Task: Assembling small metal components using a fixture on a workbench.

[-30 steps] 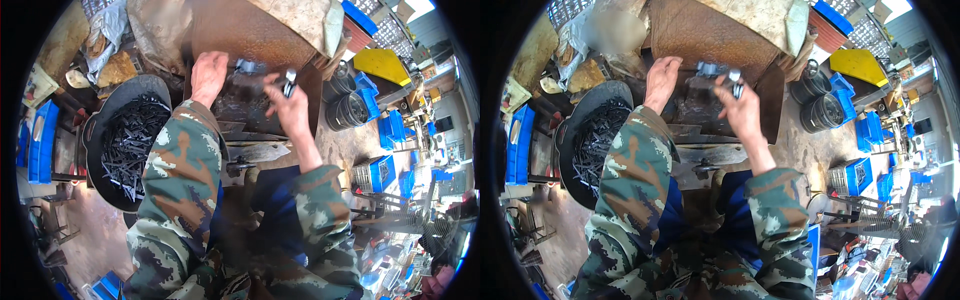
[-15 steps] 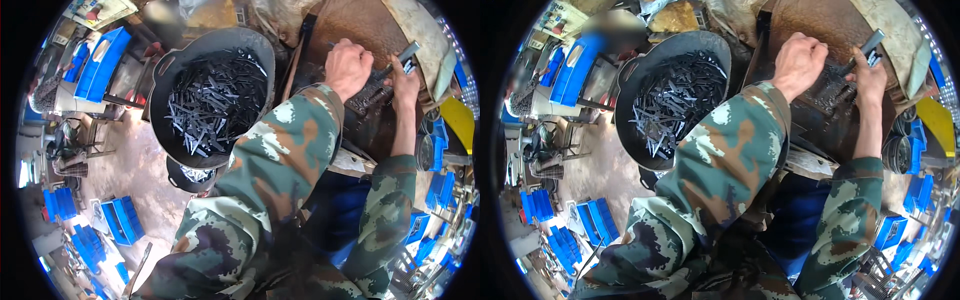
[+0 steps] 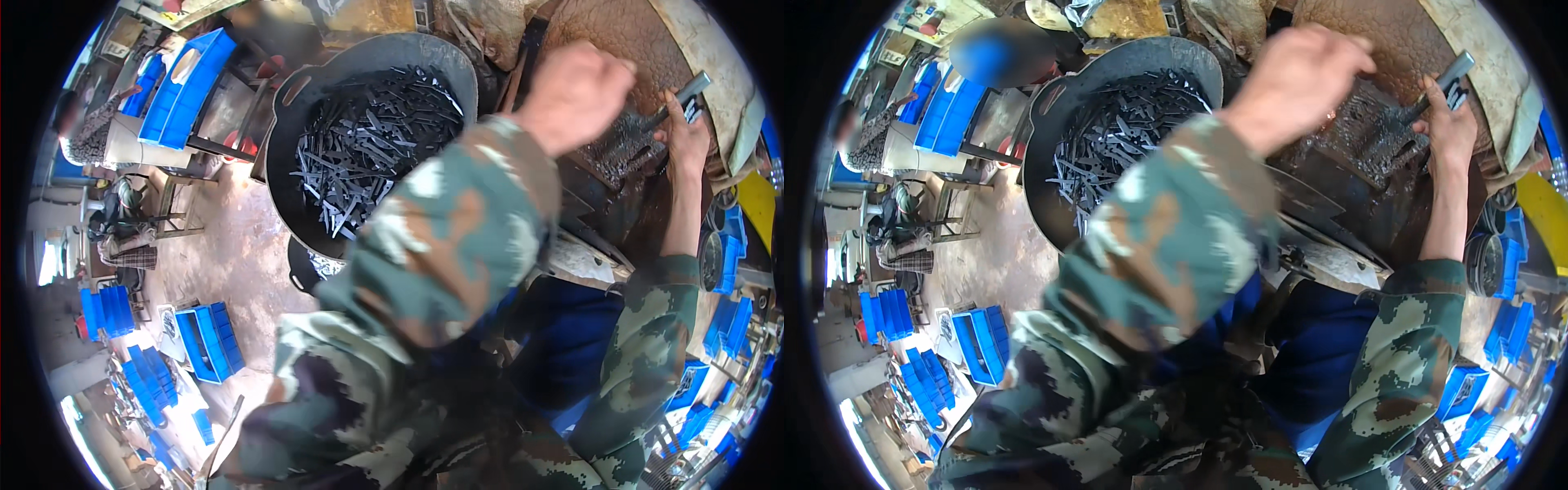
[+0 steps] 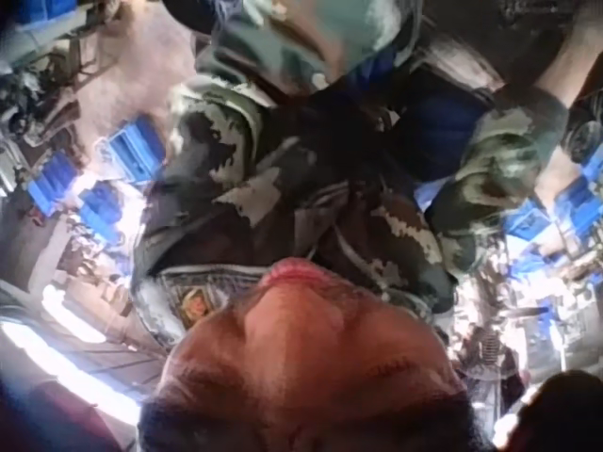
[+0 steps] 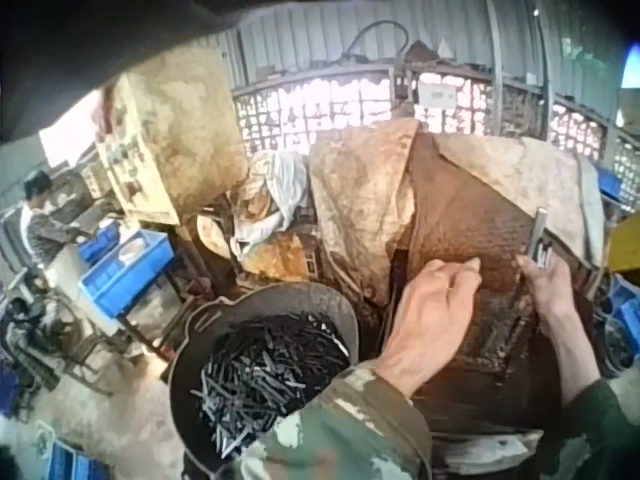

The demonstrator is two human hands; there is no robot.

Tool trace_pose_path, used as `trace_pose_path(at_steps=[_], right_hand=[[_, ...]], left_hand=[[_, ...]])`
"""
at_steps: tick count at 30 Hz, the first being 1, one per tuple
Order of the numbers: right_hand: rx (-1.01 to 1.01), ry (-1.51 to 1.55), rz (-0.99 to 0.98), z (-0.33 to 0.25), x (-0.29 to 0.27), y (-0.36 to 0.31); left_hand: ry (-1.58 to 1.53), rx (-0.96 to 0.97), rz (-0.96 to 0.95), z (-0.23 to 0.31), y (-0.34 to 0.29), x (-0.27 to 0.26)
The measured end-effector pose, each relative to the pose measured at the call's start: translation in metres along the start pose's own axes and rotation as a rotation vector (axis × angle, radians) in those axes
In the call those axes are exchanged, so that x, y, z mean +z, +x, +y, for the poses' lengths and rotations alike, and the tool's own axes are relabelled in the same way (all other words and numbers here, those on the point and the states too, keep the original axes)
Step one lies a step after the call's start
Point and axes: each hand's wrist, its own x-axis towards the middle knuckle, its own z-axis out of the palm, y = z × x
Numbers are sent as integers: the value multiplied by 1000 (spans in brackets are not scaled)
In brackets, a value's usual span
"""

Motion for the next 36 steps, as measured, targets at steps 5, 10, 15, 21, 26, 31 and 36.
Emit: trace_pose_path(at_steps=[5, 10, 15, 21, 26, 31, 36], right_hand=[[1, -88, 22, -1, 1, 6], [-44, -25, 36, -4, 3, -4], [-39, -25, 26, 1, 0, -1], [-25, -40, 25, 4, 1, 1], [-13, -81, 6, 10, -2, 7], [-18, -62, -18, 11, 0, 10], [-38, -64, 28, 10, -1, 6]], left_hand=[[395, -12, -265, 1, -39, -140], [674, -269, -310, -34, -133, -211], [972, -130, -362, -71, -201, -220], [1056, -47, -410, -80, -198, -221], [1042, 12, -444, -59, -171, -244], [891, 21, -370, -47, -148, -271], [576, -208, -87, -51, -141, -245]])
